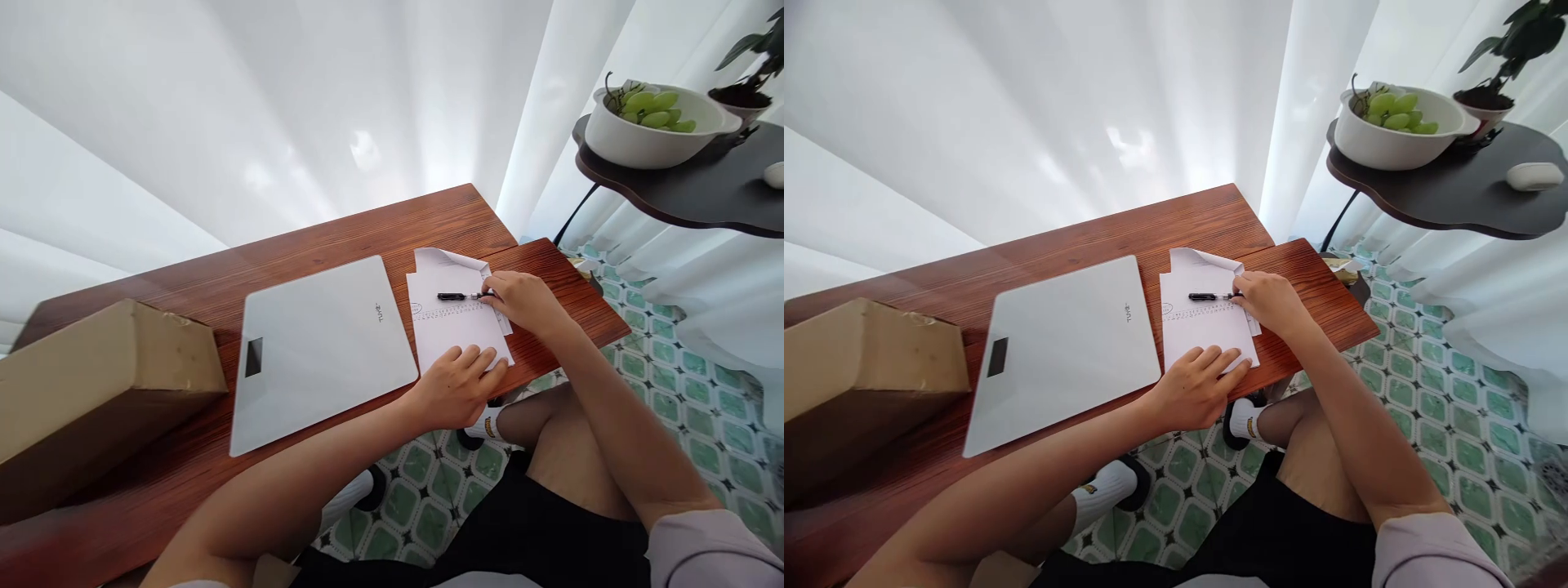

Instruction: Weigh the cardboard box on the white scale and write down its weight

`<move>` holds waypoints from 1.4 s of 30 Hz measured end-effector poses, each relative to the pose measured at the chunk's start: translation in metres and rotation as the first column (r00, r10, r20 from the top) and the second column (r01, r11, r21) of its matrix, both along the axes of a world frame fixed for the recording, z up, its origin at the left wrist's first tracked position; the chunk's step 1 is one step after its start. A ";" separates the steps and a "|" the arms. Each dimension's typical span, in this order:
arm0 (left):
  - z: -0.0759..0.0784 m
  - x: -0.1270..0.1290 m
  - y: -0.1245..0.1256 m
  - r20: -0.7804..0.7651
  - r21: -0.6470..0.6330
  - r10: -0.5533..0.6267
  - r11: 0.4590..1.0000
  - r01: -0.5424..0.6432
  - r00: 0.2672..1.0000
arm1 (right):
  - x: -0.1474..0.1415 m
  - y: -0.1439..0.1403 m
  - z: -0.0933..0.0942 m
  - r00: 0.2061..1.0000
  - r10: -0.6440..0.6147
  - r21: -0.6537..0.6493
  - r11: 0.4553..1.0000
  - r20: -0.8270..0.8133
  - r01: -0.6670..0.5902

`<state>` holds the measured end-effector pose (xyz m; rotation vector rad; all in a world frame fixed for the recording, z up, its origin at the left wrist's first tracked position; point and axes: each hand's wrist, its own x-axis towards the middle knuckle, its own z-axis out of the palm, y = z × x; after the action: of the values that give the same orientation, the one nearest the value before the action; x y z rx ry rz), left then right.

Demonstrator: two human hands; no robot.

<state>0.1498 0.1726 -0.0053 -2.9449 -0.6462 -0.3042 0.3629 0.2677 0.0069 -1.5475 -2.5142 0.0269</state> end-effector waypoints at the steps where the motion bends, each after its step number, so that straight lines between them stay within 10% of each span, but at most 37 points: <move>1: -0.001 0.000 0.000 0.016 -0.010 0.013 1.000 -0.013 1.000 | -0.001 -0.001 -0.001 1.000 0.004 0.004 1.000 0.030 -0.004; 7: -0.005 0.003 0.000 0.041 -0.068 0.059 0.996 -0.056 0.997 | 0.002 -0.004 -0.001 0.996 -0.036 0.033 0.999 0.086 0.033; 14: -0.006 0.004 0.001 0.051 -0.113 0.072 0.991 -0.066 0.996 | 0.007 -0.017 0.019 0.929 -0.121 0.172 0.966 -0.350 0.191; 20: -0.010 0.005 0.001 0.061 -0.119 0.078 0.990 -0.070 0.995 | 0.006 -0.019 0.015 0.638 -0.293 -0.367 0.930 -0.712 0.017; 23: -0.011 0.006 0.001 0.062 -0.126 0.078 0.989 -0.070 0.995 | 0.007 -0.014 -0.002 0.486 -0.389 -0.436 0.900 -0.783 0.018; 42: -0.008 0.007 0.001 0.050 -0.144 0.080 0.987 -0.072 0.996 | 0.001 -0.010 -0.029 0.574 -0.340 -0.368 0.927 -0.745 0.071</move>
<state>0.1568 0.1733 -0.0138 -3.0459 -0.8183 -0.3478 0.3644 0.2579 -0.0226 -1.4431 -1.6222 0.9109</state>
